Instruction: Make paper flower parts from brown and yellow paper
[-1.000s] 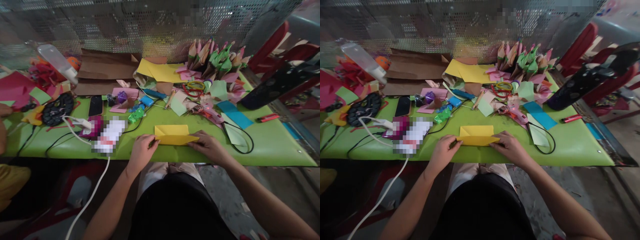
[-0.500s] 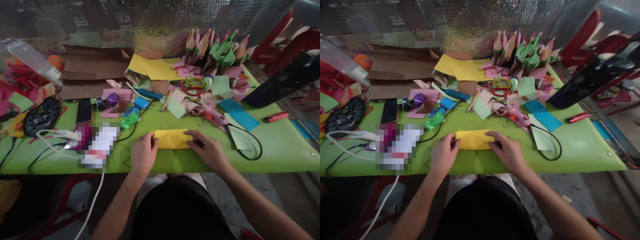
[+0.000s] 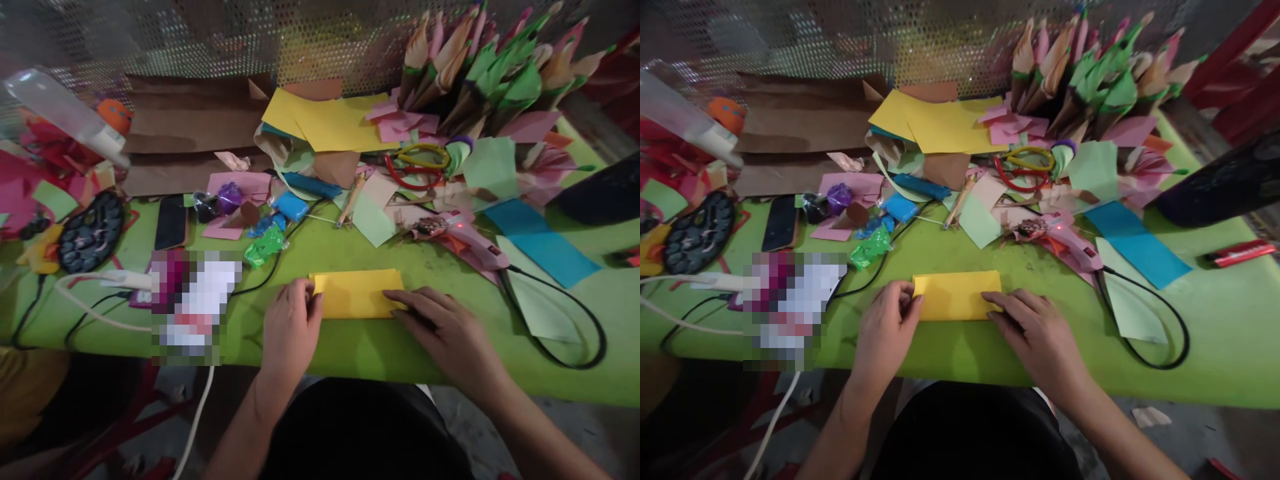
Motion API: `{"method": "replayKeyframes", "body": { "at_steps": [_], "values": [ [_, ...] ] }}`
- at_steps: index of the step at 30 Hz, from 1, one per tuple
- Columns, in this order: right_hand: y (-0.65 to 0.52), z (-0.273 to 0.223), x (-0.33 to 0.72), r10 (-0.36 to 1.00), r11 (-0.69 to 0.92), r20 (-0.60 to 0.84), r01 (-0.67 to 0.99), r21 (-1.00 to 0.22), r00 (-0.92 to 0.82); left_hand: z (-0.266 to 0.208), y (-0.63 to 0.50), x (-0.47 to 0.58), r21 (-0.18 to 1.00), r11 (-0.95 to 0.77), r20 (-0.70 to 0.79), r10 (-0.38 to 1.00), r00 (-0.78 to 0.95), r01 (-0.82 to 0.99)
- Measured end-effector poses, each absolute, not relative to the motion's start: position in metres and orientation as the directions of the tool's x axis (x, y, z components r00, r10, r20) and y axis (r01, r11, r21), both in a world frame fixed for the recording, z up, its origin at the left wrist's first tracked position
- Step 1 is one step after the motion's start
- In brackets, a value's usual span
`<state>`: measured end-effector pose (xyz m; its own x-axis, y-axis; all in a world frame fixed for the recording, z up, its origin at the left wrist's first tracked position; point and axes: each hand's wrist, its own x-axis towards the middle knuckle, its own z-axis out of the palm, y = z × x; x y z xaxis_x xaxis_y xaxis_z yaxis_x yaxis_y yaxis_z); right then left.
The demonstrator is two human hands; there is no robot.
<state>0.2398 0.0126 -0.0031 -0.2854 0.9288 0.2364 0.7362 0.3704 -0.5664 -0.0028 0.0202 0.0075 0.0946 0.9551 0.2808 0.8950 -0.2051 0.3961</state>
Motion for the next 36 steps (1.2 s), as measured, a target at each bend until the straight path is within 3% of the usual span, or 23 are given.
{"method": "replayKeyframes", "body": {
  "at_steps": [8, 36],
  "values": [
    [0.0134, -0.0031, 0.2381, 0.925, 0.378, 0.245, 0.763, -0.524, -0.291, 0.0106, 0.0213, -0.0033, 0.475, -0.148, 0.229, 0.973, 0.040, 0.867],
    [0.0135, -0.0087, 0.2402, 0.946, 0.325, 0.169, 0.804, -0.498, -0.277, 0.0100, 0.0278, -0.0009, 0.490, -0.030, 0.137, 0.990, -0.043, 0.871]
  ]
}}
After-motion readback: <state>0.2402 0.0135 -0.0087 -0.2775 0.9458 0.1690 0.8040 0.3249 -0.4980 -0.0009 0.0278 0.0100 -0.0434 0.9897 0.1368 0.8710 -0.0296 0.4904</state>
